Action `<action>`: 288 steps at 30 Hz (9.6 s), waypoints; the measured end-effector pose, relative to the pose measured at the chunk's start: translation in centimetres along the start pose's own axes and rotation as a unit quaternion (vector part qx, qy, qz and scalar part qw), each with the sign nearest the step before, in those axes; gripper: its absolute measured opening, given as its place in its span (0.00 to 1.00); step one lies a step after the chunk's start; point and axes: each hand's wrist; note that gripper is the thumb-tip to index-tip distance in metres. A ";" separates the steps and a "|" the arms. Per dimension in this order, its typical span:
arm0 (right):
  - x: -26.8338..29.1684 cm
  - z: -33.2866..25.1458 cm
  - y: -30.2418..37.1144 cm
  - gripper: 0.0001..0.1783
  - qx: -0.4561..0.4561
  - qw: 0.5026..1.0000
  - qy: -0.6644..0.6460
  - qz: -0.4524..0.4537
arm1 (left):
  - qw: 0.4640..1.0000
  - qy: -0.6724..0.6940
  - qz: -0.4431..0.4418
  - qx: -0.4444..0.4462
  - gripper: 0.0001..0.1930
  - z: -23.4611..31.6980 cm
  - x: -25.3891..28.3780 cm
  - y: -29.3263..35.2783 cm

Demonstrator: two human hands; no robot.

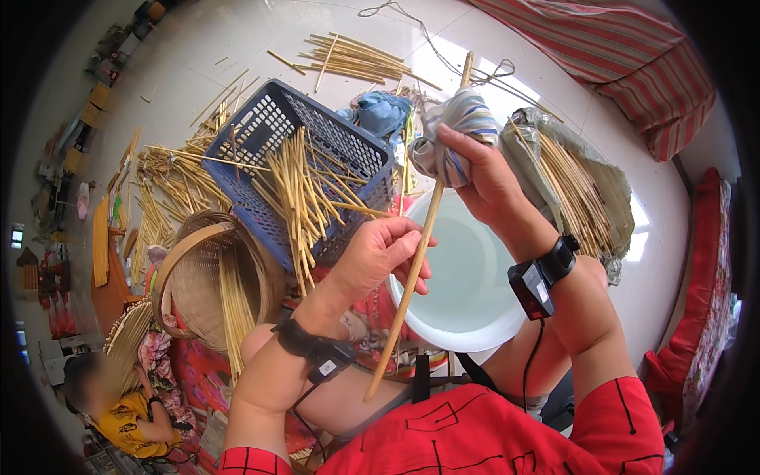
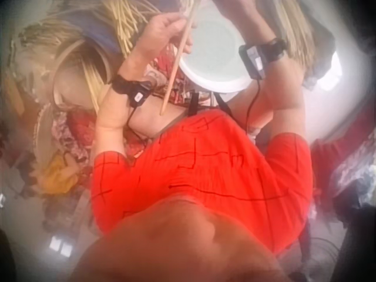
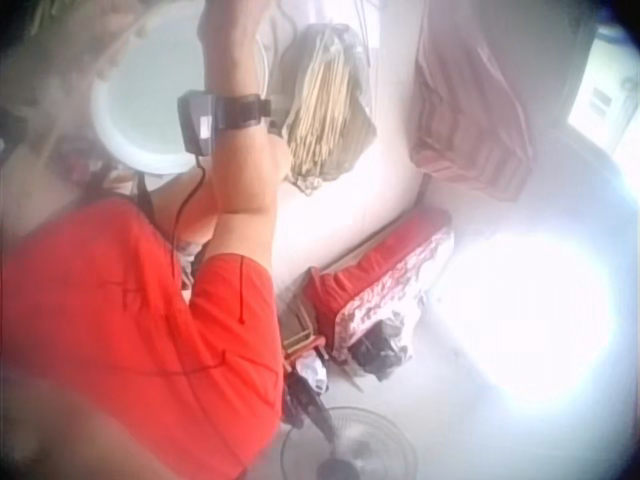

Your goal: The person sits on the floor and repeatedly wipes individual bamboo sticks with a cloth, then places them into a basket. The person handles the sticks one at a time, using a cloth to clean the surface before moving them to a collection basket.

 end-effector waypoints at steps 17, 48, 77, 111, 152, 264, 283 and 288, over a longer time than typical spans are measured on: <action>0.0 0.7 0.1 0.18 -0.015 0.999 0.027 -0.007 | 0.999 -0.025 0.004 0.029 0.12 0.0 0.1 0.2; -2.3 4.8 1.5 0.21 -0.054 0.995 0.069 -0.052 | 0.997 -0.045 0.055 -0.003 0.10 -0.4 0.8 0.4; -1.4 4.2 0.4 0.16 -0.032 0.998 0.038 0.045 | 0.959 -0.245 0.093 -0.110 0.11 -1.2 1.5 -0.2; -2.6 3.0 2.6 0.17 -0.067 0.992 0.066 -0.078 | 0.978 -0.169 0.070 -0.099 0.21 1.6 3.4 0.5; -2.2 1.8 3.9 0.15 -0.134 0.878 0.306 -0.343 | 0.857 0.235 0.273 -0.368 0.11 3.9 9.2 0.0; 0.6 -0.8 -0.5 0.15 0.001 0.995 -0.092 0.035 | 0.914 -0.009 0.399 -0.074 0.18 0.4 15.9 -0.2; 0.7 -0.1 -0.9 0.12 -0.006 0.997 -0.072 -0.012 | 0.844 -0.028 0.418 -0.334 0.10 7.7 12.5 9.4; 1.1 -0.1 -0.9 0.12 -0.016 0.994 -0.091 -0.052 | 0.840 -0.202 0.427 -0.268 0.09 8.2 15.1 17.8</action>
Point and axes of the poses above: each hand's wrist, its own y-axis away from the middle knuckle, its own x-axis out of the back of the hand, z = x × y, and after that the axes turned 12 degrees about y, right-handed
